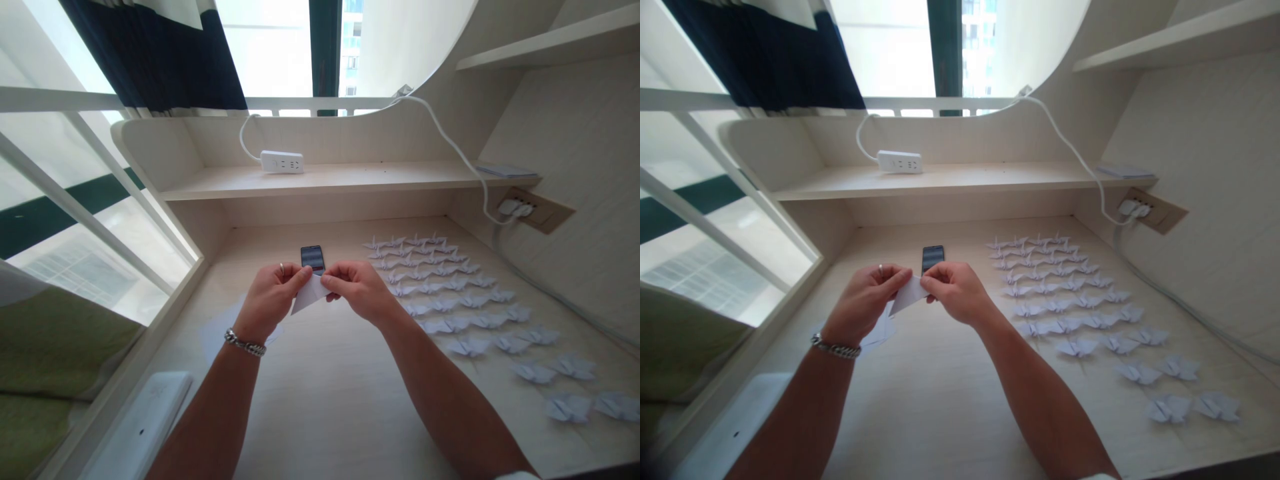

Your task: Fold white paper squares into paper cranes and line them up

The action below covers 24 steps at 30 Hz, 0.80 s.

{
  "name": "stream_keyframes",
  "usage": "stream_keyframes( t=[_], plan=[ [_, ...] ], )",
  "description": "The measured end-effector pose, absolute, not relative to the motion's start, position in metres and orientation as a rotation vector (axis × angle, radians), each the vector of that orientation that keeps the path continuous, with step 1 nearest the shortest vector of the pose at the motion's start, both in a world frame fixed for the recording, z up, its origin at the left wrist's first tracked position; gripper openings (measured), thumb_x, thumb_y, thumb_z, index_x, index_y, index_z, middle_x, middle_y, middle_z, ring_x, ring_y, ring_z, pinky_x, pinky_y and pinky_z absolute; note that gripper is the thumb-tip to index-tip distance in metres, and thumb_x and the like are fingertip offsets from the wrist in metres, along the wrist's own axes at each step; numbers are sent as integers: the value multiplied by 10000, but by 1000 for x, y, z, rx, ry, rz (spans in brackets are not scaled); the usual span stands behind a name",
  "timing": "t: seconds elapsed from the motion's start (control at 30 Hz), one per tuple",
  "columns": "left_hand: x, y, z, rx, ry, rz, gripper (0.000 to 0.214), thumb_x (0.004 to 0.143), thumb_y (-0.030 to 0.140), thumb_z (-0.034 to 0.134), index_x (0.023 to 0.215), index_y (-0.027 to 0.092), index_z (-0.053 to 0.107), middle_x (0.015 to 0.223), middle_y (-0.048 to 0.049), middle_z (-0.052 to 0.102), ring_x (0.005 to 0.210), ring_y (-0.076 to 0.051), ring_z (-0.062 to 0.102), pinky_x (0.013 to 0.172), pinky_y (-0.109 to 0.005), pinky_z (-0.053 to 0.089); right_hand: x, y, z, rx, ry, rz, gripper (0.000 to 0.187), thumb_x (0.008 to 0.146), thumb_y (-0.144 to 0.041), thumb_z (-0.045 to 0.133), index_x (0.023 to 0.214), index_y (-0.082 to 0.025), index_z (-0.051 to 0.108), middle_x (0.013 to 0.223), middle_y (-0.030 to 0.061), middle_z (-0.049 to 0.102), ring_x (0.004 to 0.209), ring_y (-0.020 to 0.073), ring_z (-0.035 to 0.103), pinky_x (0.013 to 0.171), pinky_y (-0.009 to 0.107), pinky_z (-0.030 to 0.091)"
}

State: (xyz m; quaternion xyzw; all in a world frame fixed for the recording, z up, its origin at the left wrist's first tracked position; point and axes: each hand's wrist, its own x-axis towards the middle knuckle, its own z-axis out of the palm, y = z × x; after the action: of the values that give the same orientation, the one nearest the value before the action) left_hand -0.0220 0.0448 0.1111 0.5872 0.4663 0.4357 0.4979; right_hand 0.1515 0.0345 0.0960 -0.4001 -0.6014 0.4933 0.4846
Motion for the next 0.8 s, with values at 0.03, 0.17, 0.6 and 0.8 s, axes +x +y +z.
stream_keyframes(
  t=[0.03,0.17,0.6,0.8],
  plan=[
    [-22,44,111,1442,1153,1060,359,736,471,729,658,134,634,556,7,557,500,-90,434,451,-216,300,151,35,96,-975,-1472,1210,161,796,-301,654,761,-144,665,626,6,638,569,122,589,551,252,436],
    [-20,43,110,1513,1206,1041,375,764,496,685,654,140,640,550,7,549,486,-92,429,436,-216,273,148,34,94,-985,-1455,1241,185,792,-325,659,724,-154,639,604,-10,603,558,123,584,549,256,448],
    [-25,43,114,1348,1114,1197,289,689,412,791,682,150,670,590,3,615,514,-91,486,481,-207,353,156,30,106,-954,-1438,1289,223,789,-342,673,700,-138,667,633,36,679,563,115,598,577,256,488],
    [-31,45,116,1251,1115,1301,264,672,380,810,677,151,677,578,13,614,502,-80,475,466,-196,343,171,32,109,-955,-1346,1271,243,751,-369,732,701,-137,679,625,37,681,543,118,593,561,263,483]
  ],
)
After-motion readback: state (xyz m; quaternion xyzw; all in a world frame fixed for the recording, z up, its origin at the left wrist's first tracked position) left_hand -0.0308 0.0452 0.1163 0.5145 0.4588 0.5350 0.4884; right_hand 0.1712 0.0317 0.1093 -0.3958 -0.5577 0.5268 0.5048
